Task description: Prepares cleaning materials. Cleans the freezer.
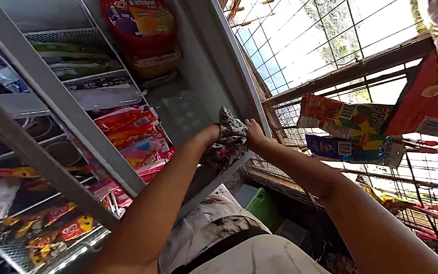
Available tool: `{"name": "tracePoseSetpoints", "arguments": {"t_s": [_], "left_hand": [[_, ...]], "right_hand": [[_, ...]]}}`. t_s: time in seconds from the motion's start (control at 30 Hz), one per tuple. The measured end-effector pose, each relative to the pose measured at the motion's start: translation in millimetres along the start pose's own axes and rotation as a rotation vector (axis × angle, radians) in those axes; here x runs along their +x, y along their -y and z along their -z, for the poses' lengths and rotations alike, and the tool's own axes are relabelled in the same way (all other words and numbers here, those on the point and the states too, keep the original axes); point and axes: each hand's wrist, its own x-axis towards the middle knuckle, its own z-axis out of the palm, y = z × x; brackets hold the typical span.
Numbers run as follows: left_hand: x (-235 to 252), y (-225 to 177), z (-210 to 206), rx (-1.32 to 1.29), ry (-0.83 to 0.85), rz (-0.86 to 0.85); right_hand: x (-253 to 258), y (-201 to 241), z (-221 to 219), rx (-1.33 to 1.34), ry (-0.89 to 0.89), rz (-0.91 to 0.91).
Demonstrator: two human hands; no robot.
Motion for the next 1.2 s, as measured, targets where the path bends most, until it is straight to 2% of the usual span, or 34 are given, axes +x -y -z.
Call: {"name": "tracePoseSetpoints", "arguments": {"t_s": [0.07,0.2,0.27,0.37,0.43,0.53,0.7,0.77,0.87,0.93,1.0,1.07,1.13,1.2], "left_hand": [[0,-2,4,-0.054,0.023,0.004],[-6,-5,31,0.111,0.017,-0.021],[-15,-7,40,0.132,0.019,-0.006],[-27,-10,51,0.129,0.036,0.049],[-34,-10,63,0.238,0.062,0.062],[-51,-10,80,0.445,0.094,0.059],[-75,-4,94,0.465,0.045,0.054],[-87,-9,99,0.393,-0.020,0.028],[-109,-31,100,0.314,-0.148,-0.114],[-99,-37,96,0.336,-0.211,-0.230],[-79,-51,78,0.318,-0.151,-0.206],[-50,-53,50,0.158,-0.083,-0.192],[-23,-52,29,0.030,-0.012,-0.196],[-3,-41,13,0.055,-0.009,-0.175]], "right_hand": [[-4,1,2,0.054,0.029,-0.046],[-1,-3,10,0.023,0.153,-0.045],[-3,1,7,0.036,0.146,-0.029],[-13,20,-3,0.133,0.085,0.040],[-20,41,-9,0.193,0.070,0.092],[-27,73,-10,0.234,0.118,0.165],[-31,110,-7,0.445,0.218,0.383],[-25,95,5,0.564,0.256,0.426],[-26,38,37,0.542,0.078,0.386],[-32,-9,62,0.445,-0.009,0.283],[-41,-43,77,0.345,-0.040,0.153],[-43,-63,68,0.263,-0.085,0.052],[-40,-64,42,0.249,-0.164,-0.014],[-40,-51,13,0.236,-0.201,-0.043]]}}
